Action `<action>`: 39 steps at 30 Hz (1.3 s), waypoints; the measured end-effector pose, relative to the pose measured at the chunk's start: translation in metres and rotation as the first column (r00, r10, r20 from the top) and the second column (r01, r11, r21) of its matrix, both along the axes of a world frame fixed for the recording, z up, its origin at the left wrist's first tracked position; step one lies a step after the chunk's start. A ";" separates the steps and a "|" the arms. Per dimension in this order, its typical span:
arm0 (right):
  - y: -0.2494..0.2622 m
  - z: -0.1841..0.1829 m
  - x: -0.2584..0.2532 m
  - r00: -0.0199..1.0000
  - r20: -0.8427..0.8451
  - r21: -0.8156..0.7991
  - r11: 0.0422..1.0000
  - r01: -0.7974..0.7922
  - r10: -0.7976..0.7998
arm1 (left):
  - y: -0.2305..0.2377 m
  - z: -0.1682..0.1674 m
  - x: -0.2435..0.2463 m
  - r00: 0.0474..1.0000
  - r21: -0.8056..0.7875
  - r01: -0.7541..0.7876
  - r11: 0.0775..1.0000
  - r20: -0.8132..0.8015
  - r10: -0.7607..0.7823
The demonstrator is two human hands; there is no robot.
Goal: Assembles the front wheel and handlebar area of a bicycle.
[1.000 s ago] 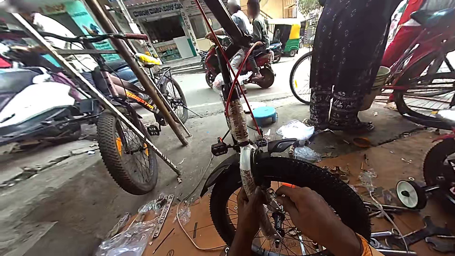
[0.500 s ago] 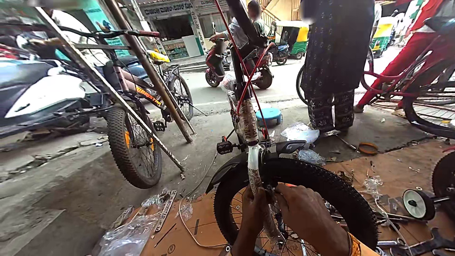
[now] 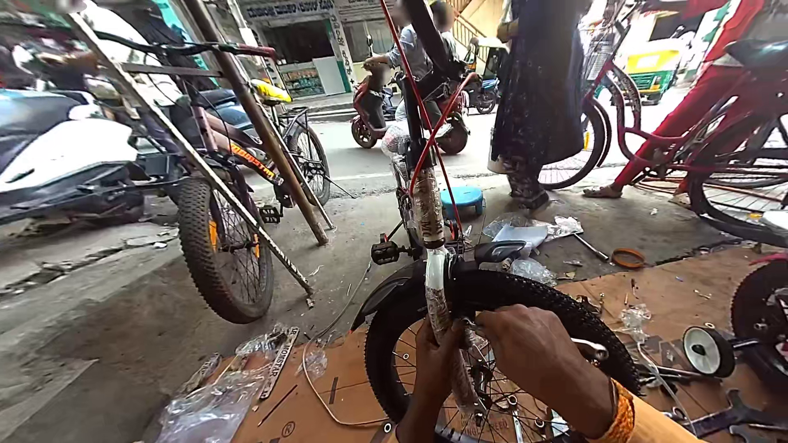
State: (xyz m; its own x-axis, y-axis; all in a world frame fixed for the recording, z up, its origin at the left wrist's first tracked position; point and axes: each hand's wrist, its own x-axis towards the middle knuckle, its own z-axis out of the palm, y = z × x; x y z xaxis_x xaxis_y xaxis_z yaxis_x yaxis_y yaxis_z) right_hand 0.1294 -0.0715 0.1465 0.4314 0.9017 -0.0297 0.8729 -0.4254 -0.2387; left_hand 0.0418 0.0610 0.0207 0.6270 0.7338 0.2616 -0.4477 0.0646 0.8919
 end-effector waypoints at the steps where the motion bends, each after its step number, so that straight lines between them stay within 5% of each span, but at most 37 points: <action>1: 0.001 0.000 0.000 0.999 0.039 0.010 1.000 -0.014 0.014 | 0.000 -0.002 0.000 1.000 0.013 -0.011 1.000 0.006 0.011; 10: 0.009 -0.001 -0.014 0.998 -0.007 -0.022 0.998 0.066 -0.066 | 0.000 -0.002 0.000 1.000 0.056 -0.028 0.998 0.006 0.028; 16: 0.011 -0.051 -0.015 0.879 -0.478 0.158 0.984 0.086 0.000 | -0.003 0.002 0.001 0.997 0.076 -0.077 0.994 -0.004 0.078; 25: 0.001 0.014 -0.002 0.999 0.013 -0.095 0.995 -0.029 0.030 | -0.002 -0.004 0.001 0.998 0.053 -0.054 0.997 0.011 0.054; 34: 0.005 0.005 -0.006 0.998 -0.069 -0.106 0.994 0.000 -0.008 | -0.001 -0.005 0.002 0.998 0.023 -0.052 0.998 0.033 0.051; 39: 0.013 -0.034 -0.009 0.919 -0.394 0.070 0.997 0.042 -0.011 | 0.001 -0.005 0.001 0.997 -0.009 -0.033 0.999 0.064 0.033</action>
State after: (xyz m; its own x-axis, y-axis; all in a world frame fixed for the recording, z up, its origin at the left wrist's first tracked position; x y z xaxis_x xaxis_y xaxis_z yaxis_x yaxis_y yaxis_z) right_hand 0.1200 -0.0583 0.1121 0.4228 0.8962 -0.1346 0.6905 -0.4148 -0.5925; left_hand 0.0427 0.0617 0.0154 0.5846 0.7559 0.2945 -0.5057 0.0557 0.8609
